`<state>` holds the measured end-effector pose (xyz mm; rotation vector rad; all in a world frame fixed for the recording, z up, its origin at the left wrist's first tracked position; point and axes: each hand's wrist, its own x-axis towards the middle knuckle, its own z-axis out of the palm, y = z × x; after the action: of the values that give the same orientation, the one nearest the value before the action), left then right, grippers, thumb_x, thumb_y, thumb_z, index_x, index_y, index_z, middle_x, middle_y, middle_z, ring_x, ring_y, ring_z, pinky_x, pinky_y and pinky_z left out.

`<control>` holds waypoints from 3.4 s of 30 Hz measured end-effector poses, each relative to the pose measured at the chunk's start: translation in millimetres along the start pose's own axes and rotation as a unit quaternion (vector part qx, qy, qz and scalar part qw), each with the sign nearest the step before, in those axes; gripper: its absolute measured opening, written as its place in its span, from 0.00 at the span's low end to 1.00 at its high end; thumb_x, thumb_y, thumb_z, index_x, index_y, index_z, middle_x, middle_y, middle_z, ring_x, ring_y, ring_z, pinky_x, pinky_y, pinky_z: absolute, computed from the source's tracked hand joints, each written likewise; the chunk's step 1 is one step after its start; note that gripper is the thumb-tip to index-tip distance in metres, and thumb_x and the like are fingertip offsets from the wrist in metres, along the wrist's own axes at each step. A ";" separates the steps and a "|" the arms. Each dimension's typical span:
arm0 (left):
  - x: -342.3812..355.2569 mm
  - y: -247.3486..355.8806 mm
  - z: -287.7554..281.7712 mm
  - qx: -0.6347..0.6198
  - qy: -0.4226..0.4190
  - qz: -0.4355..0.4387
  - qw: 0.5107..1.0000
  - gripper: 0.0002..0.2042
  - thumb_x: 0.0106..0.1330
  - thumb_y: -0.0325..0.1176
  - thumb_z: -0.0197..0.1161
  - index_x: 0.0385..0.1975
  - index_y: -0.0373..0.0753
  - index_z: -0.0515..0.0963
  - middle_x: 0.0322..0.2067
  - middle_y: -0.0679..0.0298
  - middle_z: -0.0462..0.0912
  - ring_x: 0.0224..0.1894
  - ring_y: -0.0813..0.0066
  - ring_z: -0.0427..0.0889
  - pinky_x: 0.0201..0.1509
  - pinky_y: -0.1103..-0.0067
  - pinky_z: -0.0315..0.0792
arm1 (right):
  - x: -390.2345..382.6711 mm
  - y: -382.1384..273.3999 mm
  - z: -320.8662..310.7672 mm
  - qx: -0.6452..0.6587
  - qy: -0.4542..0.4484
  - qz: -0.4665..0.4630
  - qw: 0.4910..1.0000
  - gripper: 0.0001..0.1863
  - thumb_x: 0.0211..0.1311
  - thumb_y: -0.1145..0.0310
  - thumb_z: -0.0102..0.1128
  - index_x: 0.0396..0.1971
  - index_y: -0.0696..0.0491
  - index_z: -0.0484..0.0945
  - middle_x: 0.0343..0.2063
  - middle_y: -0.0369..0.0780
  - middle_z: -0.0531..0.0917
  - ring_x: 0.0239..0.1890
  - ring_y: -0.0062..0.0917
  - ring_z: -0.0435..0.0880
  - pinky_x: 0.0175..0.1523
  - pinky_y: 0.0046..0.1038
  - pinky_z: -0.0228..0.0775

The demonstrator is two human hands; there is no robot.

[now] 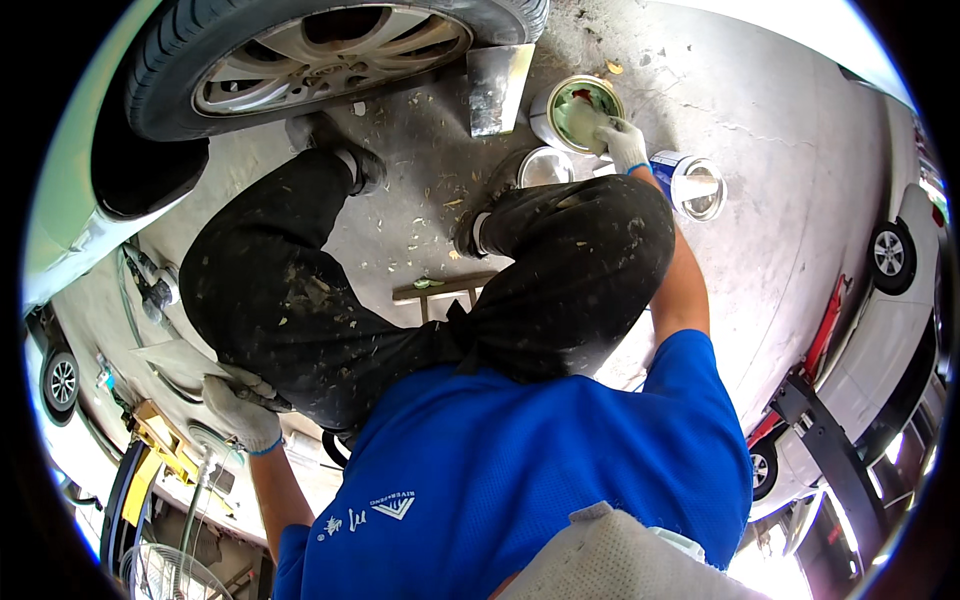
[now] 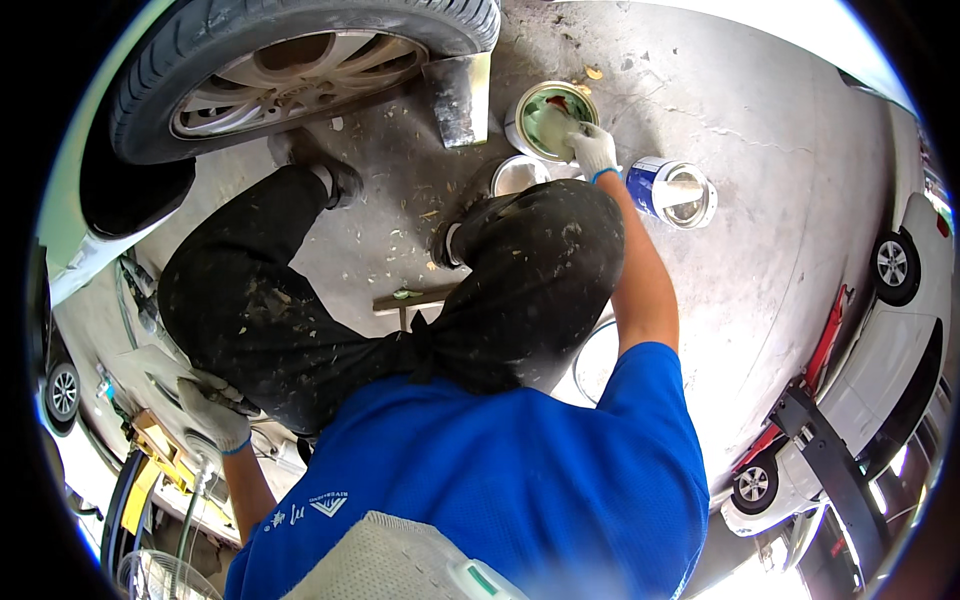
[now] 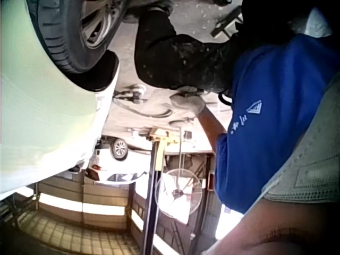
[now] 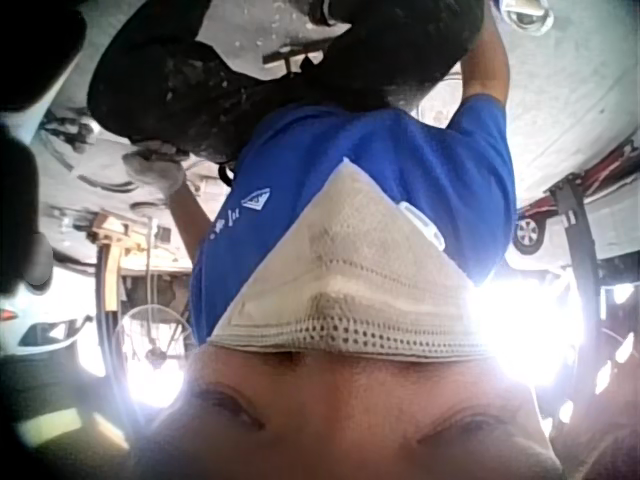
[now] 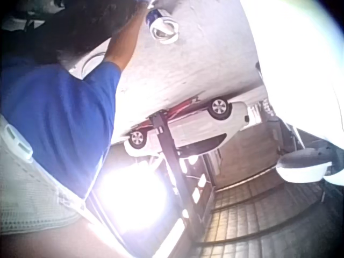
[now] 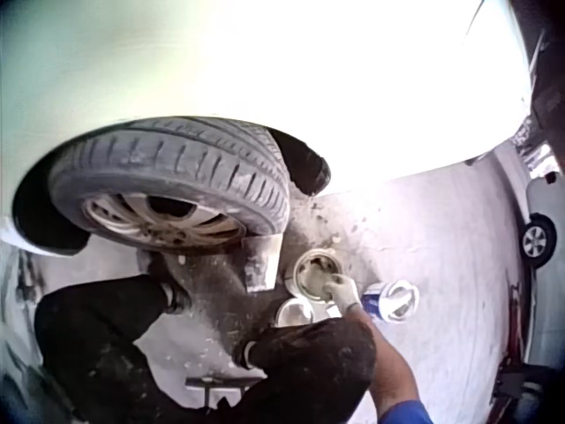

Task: The person kneels beside a white car and applies a green body filler paste to the front wheel arch using a spreader. They repeatedly scoop the paste from a container and smooth it onto the surface.

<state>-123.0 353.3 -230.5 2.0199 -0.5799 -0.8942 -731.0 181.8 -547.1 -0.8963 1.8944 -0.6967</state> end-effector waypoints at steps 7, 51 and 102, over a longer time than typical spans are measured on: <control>-14.3 5.8 11.0 0.013 -0.021 0.029 0.999 0.29 0.76 0.58 0.43 0.23 0.39 0.72 0.12 0.64 0.71 0.11 0.77 0.68 0.13 0.82 0.62 | -96.6 -68.9 -11.2 -0.294 0.084 -0.246 0.920 0.15 0.68 0.63 0.58 0.52 0.46 0.85 0.43 0.43 0.88 0.48 0.42 0.84 0.55 0.38 0.75; -100.8 202.0 165.5 0.062 -0.373 0.554 0.742 0.15 0.59 0.34 0.75 0.43 0.35 0.84 0.35 0.60 0.89 0.38 0.75 0.87 0.46 0.75 0.79 | -384.2 -338.4 -112.8 -0.294 0.271 -0.664 0.632 0.22 0.51 0.81 0.62 0.49 0.52 0.85 0.48 0.41 0.87 0.47 0.38 0.85 0.52 0.34 0.79; -93.4 162.8 116.2 -0.097 -0.430 0.396 0.806 0.13 0.57 0.32 0.77 0.40 0.35 0.85 0.33 0.65 0.89 0.34 0.81 0.86 0.41 0.79 0.79 | -379.6 -339.6 -1.4 0.035 0.118 -0.601 0.790 0.21 0.57 0.90 0.54 0.50 0.59 0.83 0.44 0.45 0.84 0.48 0.35 0.84 0.56 0.32 0.76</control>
<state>-283.9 267.9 -105.8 0.8960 -1.6009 -1.2108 -503.5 292.5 -105.0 -2.0522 1.2669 -1.6530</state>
